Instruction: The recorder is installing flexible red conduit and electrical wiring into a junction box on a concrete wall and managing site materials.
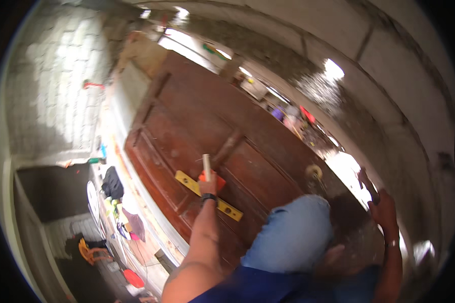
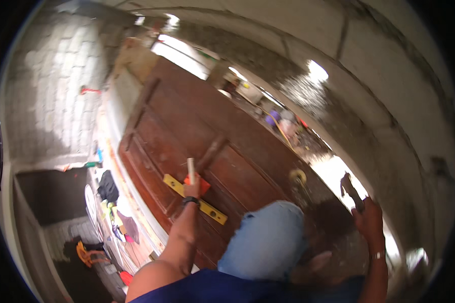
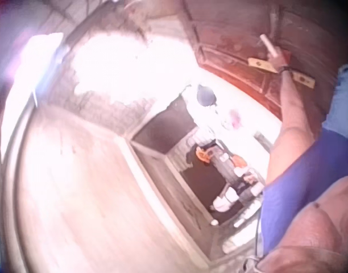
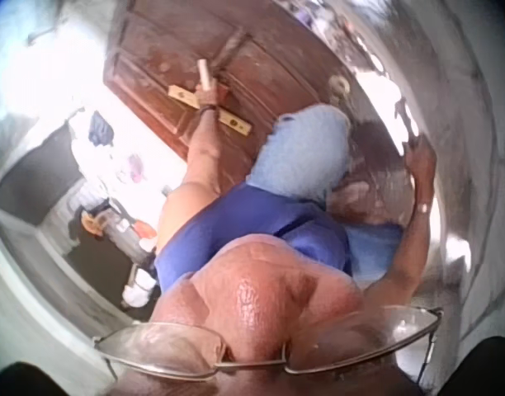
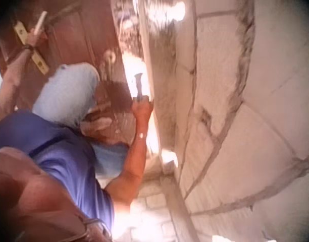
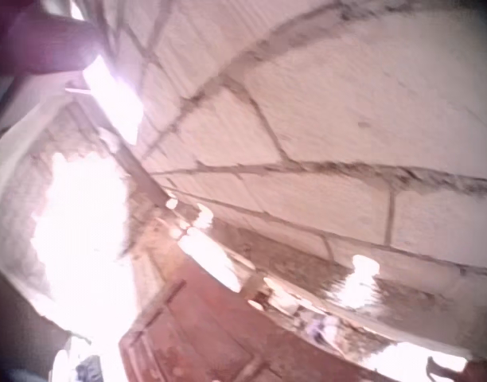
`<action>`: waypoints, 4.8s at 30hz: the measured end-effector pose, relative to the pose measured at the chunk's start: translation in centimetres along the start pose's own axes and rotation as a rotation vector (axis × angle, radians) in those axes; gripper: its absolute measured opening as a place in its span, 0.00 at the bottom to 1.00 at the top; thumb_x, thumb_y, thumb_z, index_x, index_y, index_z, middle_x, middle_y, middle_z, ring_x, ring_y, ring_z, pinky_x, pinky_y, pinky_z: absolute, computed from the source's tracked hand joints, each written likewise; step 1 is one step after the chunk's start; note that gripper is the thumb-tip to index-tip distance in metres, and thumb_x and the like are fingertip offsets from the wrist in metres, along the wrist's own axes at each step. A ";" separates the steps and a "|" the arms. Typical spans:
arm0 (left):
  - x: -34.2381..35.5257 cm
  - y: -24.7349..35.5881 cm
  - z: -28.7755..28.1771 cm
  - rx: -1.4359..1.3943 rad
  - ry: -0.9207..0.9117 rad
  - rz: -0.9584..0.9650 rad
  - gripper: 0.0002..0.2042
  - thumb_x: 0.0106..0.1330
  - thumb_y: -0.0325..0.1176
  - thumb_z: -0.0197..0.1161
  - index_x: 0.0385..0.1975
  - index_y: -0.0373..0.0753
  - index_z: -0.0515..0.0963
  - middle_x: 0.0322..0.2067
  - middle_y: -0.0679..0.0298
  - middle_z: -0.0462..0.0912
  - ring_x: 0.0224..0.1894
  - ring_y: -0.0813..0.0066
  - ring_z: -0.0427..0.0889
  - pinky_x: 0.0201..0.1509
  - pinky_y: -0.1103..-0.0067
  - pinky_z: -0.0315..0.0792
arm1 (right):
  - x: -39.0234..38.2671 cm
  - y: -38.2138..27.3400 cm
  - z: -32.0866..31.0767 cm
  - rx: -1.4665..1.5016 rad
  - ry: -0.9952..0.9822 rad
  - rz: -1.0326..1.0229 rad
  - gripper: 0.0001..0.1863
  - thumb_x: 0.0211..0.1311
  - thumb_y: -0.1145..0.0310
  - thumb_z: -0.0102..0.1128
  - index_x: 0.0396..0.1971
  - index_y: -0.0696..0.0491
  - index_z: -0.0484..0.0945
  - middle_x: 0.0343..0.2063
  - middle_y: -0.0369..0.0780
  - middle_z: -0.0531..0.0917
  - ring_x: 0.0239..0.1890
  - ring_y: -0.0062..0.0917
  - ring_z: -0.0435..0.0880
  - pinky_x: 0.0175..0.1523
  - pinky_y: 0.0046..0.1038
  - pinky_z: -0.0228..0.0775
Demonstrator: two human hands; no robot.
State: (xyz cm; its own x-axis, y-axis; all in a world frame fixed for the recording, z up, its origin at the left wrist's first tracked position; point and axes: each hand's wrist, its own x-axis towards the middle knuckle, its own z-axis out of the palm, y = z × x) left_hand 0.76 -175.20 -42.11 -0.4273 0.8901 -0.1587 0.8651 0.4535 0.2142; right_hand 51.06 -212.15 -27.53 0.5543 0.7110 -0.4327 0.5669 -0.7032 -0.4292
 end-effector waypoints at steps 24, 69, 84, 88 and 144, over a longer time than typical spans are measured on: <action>5.7 11.8 8.7 0.284 0.150 0.612 0.28 0.60 0.58 0.52 0.43 0.35 0.76 0.40 0.49 0.79 0.44 0.48 0.77 0.48 0.57 0.70 | 3.4 1.4 -7.6 -0.510 0.093 -0.095 0.22 0.54 0.54 0.62 0.39 0.58 0.75 0.30 0.50 0.80 0.35 0.45 0.78 0.42 0.40 0.70; 5.4 12.1 8.9 0.205 0.252 0.720 0.31 0.58 0.62 0.52 0.40 0.35 0.76 0.42 0.55 0.78 0.46 0.54 0.76 0.45 0.59 0.70 | 3.1 -12.8 -17.4 -0.841 0.312 0.317 0.25 0.54 0.50 0.55 0.28 0.62 0.79 0.31 0.53 0.81 0.37 0.47 0.80 0.44 0.41 0.71; 3.4 11.8 7.4 0.217 0.183 0.701 0.32 0.59 0.62 0.50 0.38 0.32 0.77 0.39 0.50 0.78 0.46 0.51 0.75 0.48 0.60 0.68 | -10.0 -7.6 -14.4 -0.796 0.635 0.429 0.22 0.53 0.53 0.60 0.25 0.60 0.78 0.21 0.53 0.79 0.28 0.48 0.80 0.34 0.41 0.71; 2.8 12.4 6.5 0.199 0.169 0.700 0.32 0.59 0.62 0.50 0.38 0.32 0.76 0.41 0.49 0.78 0.47 0.51 0.75 0.49 0.60 0.68 | -11.5 -8.5 -13.1 -0.811 0.543 0.562 0.22 0.53 0.52 0.60 0.24 0.61 0.77 0.21 0.53 0.79 0.27 0.48 0.79 0.33 0.42 0.70; 5.6 10.2 7.5 0.040 0.333 0.852 0.20 0.61 0.48 0.56 0.41 0.36 0.74 0.43 0.56 0.79 0.46 0.56 0.77 0.43 0.61 0.71 | -24.9 9.8 0.4 -0.149 0.597 1.076 0.39 0.54 0.39 0.55 0.21 0.70 0.76 0.21 0.62 0.77 0.33 0.54 0.80 0.39 0.45 0.70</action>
State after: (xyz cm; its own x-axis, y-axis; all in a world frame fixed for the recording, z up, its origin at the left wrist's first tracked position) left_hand 9.18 -165.92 -48.06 0.3111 0.8929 0.3254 0.9284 -0.3587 0.0968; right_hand 42.58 -236.76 -21.32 0.9493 -0.3079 -0.0639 -0.3064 -0.9513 0.0321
